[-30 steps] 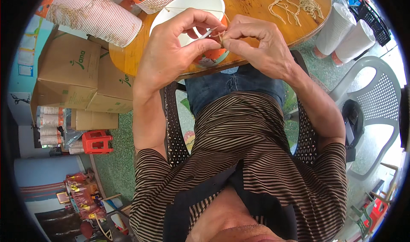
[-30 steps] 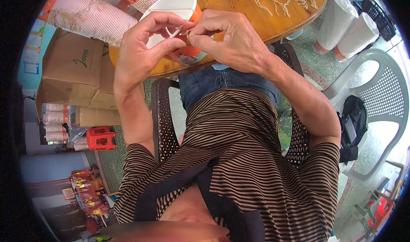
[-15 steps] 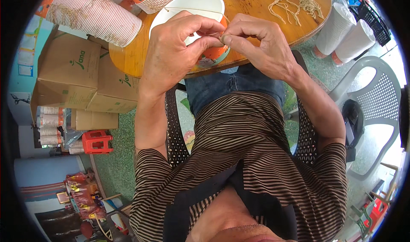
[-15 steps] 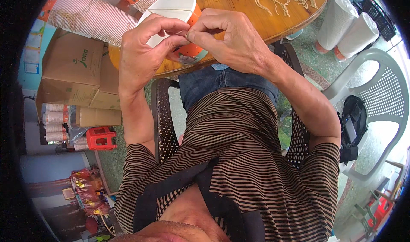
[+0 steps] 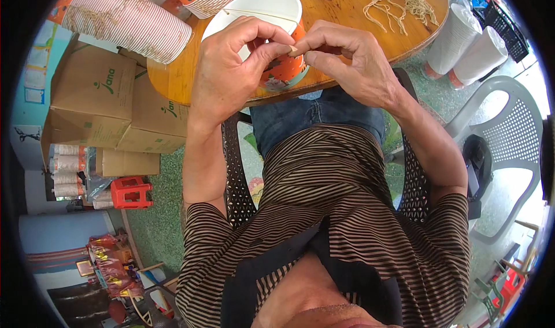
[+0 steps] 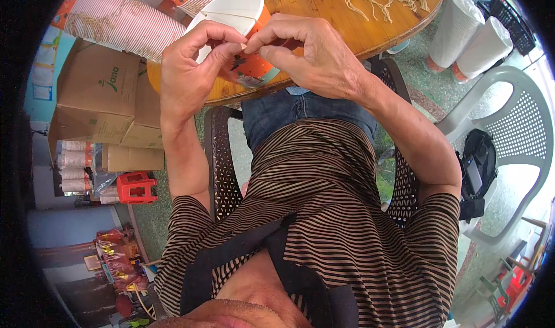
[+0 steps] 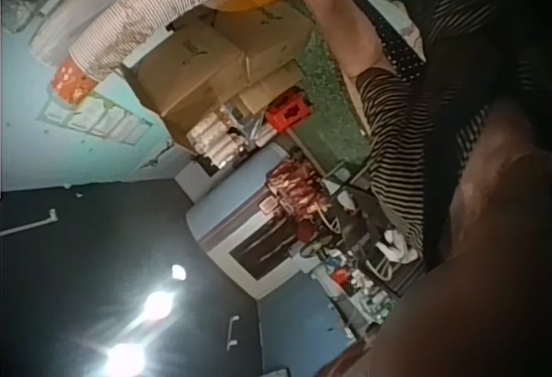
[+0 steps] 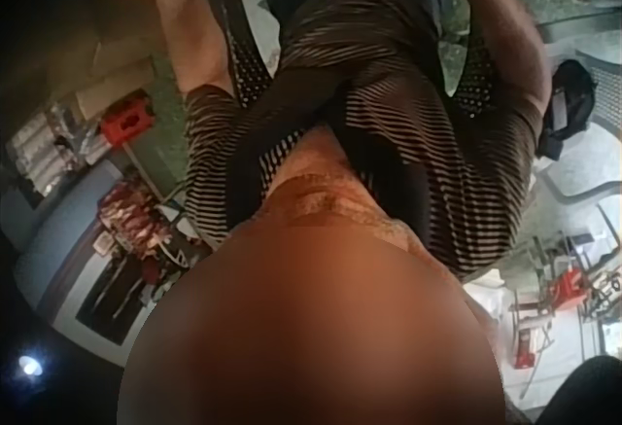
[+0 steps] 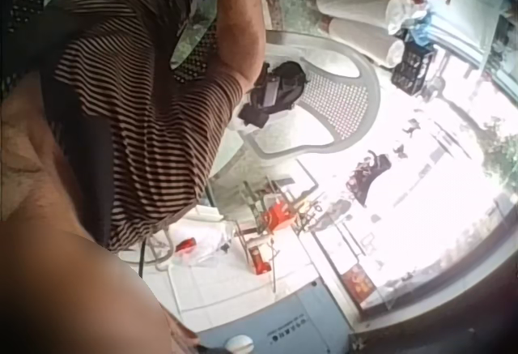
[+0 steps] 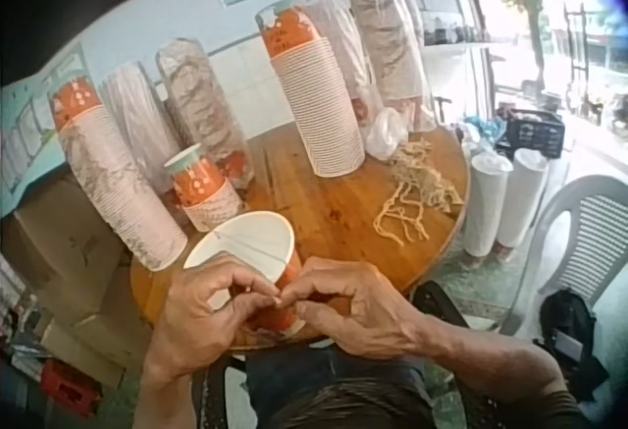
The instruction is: Tying strings to paper cups to create handles for packaging.
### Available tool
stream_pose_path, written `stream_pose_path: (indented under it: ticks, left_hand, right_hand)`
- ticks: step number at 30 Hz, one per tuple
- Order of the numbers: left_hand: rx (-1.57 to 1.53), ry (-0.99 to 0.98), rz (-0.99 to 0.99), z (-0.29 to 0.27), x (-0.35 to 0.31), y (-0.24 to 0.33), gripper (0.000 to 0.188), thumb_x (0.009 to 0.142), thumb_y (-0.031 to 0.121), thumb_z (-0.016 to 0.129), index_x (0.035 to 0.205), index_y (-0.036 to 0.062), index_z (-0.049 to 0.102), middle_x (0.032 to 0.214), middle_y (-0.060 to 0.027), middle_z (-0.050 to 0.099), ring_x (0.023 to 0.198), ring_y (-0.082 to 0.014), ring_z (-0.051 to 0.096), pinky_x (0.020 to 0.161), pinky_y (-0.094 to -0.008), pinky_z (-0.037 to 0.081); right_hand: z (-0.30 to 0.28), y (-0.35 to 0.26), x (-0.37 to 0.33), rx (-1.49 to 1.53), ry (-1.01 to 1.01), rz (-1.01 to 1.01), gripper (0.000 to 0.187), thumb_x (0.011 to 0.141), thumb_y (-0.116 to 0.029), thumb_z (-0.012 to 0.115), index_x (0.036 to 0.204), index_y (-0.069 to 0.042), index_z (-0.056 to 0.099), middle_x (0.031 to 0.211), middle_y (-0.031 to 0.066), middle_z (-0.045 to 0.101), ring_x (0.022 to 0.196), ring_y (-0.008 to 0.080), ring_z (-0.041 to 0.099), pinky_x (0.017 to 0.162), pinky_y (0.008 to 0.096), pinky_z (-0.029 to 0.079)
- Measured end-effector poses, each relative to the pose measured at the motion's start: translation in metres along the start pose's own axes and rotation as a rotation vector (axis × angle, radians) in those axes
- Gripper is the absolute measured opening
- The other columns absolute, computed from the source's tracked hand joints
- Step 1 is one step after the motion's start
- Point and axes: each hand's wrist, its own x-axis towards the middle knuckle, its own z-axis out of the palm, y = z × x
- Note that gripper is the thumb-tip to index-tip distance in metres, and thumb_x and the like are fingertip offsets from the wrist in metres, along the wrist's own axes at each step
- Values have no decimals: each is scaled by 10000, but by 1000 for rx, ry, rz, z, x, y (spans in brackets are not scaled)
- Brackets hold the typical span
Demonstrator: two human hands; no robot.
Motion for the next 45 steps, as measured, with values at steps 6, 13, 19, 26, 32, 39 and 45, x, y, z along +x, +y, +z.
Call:
stream_pose_path:
  ticks: [6,13,19,26,32,39,45]
  left_hand:
    - [-43,-12,-34,0,-1,2,43,943,16,728,984,9,735,894,-24,733,785,-85,655,714,-246,541]
    - [-75,-21,-26,1,-2,2,54,958,44,727,997,8,733,878,-12,735,764,-77,632,717,-241,533]
    - [-90,-14,-42,2,-4,7,63,944,39,738,1000,9,741,869,-3,729,760,-68,613,706,-231,523]
    - [-76,7,-73,3,-6,8,69,938,18,727,1003,6,744,868,1,729,766,-61,604,703,-228,520]
    - [-124,20,-104,3,-5,10,72,944,29,727,1006,-4,746,872,2,735,771,-46,608,706,-215,521]
    - [-134,17,-115,2,-6,8,69,942,37,732,996,-2,750,872,-3,742,760,-48,612,696,-215,519]
    - [-63,-12,-61,2,-6,6,72,924,41,745,987,5,744,872,5,733,752,-70,576,692,-230,499]
  right_hand:
    - [7,1,0,53,78,72,203,962,-156,698,1089,1,719,832,0,661,769,59,586,737,246,511]
    - [5,-3,2,47,93,151,237,971,-184,734,1120,1,727,771,-39,639,721,14,542,649,207,463]
    - [9,-2,0,59,120,103,241,967,-175,749,1123,8,759,792,-33,670,724,10,554,637,203,468]
    - [11,-4,-2,36,150,125,188,946,-156,758,1015,19,760,776,-27,668,698,9,551,617,210,467]
    - [11,0,-2,51,146,186,182,935,-154,753,1002,15,744,745,-62,612,666,-2,491,583,200,421]
    - [8,-4,-2,91,101,225,215,946,-191,729,985,19,744,702,-74,556,634,-3,451,544,203,365]
    - [10,1,-3,116,146,233,211,950,-192,720,972,17,743,697,-76,554,623,-5,452,530,204,352]
